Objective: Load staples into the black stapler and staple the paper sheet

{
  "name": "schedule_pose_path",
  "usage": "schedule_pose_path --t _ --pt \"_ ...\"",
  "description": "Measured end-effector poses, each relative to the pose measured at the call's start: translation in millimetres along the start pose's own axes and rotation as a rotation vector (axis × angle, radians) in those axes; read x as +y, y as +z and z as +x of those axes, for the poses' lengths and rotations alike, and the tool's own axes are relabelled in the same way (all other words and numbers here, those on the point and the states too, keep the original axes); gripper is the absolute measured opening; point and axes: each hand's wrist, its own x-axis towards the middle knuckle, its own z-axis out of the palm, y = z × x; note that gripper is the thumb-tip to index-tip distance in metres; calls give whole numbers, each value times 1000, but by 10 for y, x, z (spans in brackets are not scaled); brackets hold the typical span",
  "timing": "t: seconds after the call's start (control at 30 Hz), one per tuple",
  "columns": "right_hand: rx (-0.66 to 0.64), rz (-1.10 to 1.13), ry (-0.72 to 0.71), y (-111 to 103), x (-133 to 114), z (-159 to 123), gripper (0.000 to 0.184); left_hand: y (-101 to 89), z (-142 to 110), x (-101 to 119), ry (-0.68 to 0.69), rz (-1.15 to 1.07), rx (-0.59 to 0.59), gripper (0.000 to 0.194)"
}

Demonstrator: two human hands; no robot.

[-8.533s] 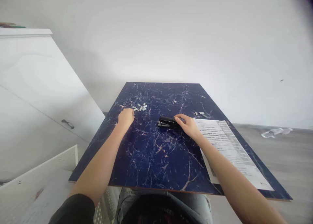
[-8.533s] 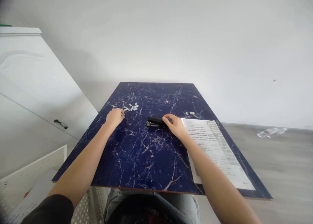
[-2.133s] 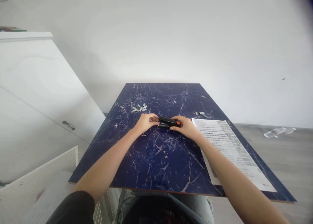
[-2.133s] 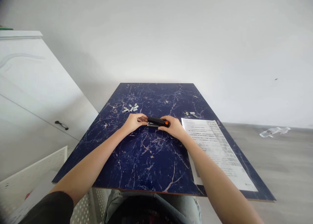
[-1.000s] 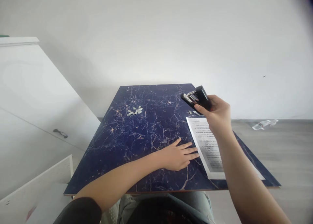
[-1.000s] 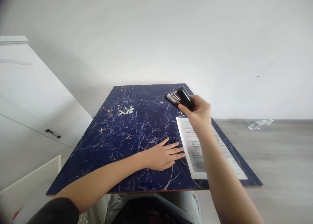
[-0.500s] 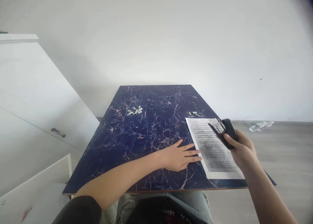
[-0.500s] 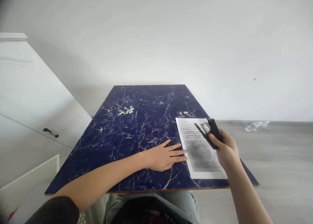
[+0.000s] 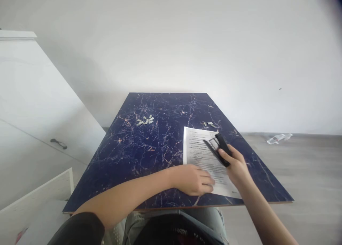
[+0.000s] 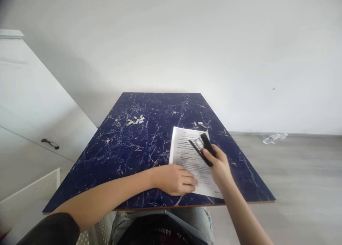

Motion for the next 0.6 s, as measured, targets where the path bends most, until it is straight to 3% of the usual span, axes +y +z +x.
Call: schedule_pose_path --t 0.17,0.3,0.5,0.6 --pt "-209 38 50 481 -164 -28 38 -32 -11 60 -252 22 -42 32" --pt "-309 134 94 722 -287 4 36 0 -23 -7 -294 46 -41 18" --pt "-317 242 174 837 -299 73 36 -7 -98 -43 -351 17 -83 30" --pt "-313 289 194 826 -252 73 37 -31 -132 -64 -348 26 -80 23"
